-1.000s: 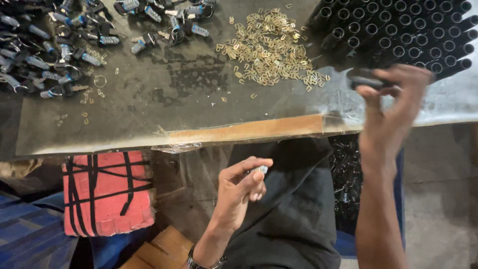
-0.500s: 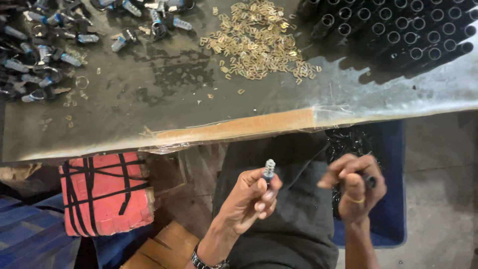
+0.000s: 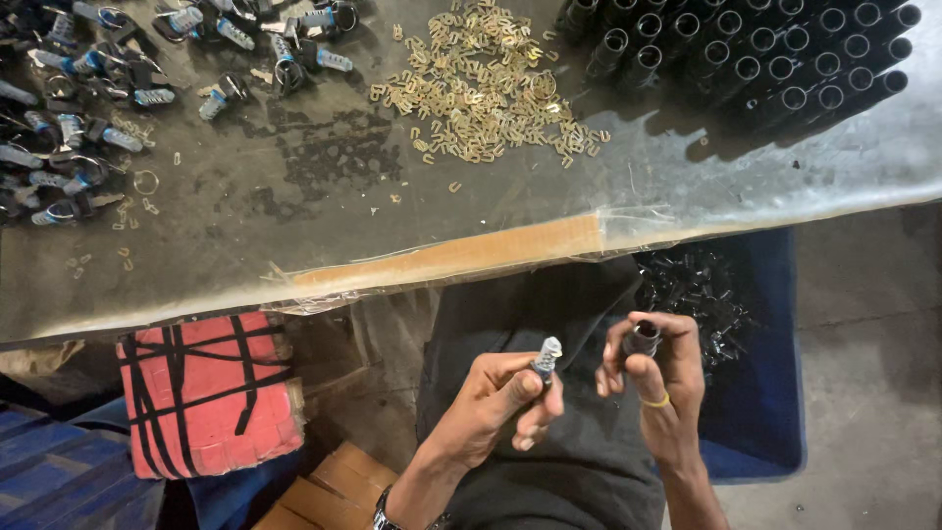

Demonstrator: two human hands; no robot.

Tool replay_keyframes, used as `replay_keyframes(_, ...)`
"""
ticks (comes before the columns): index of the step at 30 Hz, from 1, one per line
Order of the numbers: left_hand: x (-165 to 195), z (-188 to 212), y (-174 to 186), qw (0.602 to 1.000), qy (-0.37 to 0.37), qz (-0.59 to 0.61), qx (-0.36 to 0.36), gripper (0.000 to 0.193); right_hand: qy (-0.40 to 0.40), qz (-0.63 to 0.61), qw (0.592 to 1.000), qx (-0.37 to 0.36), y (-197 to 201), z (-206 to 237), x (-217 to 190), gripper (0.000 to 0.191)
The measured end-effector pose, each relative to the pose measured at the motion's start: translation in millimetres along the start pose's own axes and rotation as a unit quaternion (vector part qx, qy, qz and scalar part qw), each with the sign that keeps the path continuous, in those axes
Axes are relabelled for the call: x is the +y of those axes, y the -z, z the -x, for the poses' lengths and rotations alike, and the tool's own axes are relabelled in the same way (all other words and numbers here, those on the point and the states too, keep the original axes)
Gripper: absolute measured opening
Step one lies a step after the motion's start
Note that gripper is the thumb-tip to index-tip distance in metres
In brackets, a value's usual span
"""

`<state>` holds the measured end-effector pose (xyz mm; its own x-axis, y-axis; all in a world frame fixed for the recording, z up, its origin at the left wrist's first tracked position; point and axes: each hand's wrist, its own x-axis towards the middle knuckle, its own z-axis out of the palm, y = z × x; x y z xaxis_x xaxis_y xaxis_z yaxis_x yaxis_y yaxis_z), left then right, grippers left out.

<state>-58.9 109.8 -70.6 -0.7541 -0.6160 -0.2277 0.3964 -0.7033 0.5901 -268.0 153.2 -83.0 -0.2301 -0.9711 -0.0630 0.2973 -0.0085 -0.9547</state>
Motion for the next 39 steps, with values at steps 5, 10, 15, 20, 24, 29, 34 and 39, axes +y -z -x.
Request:
replay_keyframes(5,-5,0,2,0.998,-0.030,0.001,0.047,0.042,0.041,-0.155,0.987,-0.007,-4,6,5,0.045)
replay_keyframes(10,-5,2,-5,0.997,-0.006,-0.080,0.017,0.044,-0.023,-0.246,0.969,0.006,-16,12,5,0.042)
replay_keyframes(15,3,8,-20,0.985,-0.015,-0.169,0.025,0.044,-0.015,-0.258,0.966,0.012,-27,17,5,0.035)
replay_keyframes(20,14,10,-31,0.941,-0.023,-0.328,0.076,0.035,-0.004,-0.216,0.975,0.043,-31,21,4,0.028)
replay_keyframes(24,18,7,-39,0.893,-0.095,-0.430,0.091,0.024,0.003,-0.161,0.985,0.060,-34,23,2,0.025)
replay_keyframes(29,17,7,-46,0.794,-0.173,-0.567,0.135,0.017,0.009,-0.064,0.994,0.088,-36,25,-4,0.023)
replay_keyframes(34,16,8,-41,0.733,-0.181,-0.648,0.106,0.017,0.018,0.061,0.994,0.088,-30,26,-8,0.020)
replay_keyframes(39,3,-1,-32,0.667,-0.175,-0.724,0.034,0.015,0.054,0.242,0.969,0.018,-12,26,0,0.023)
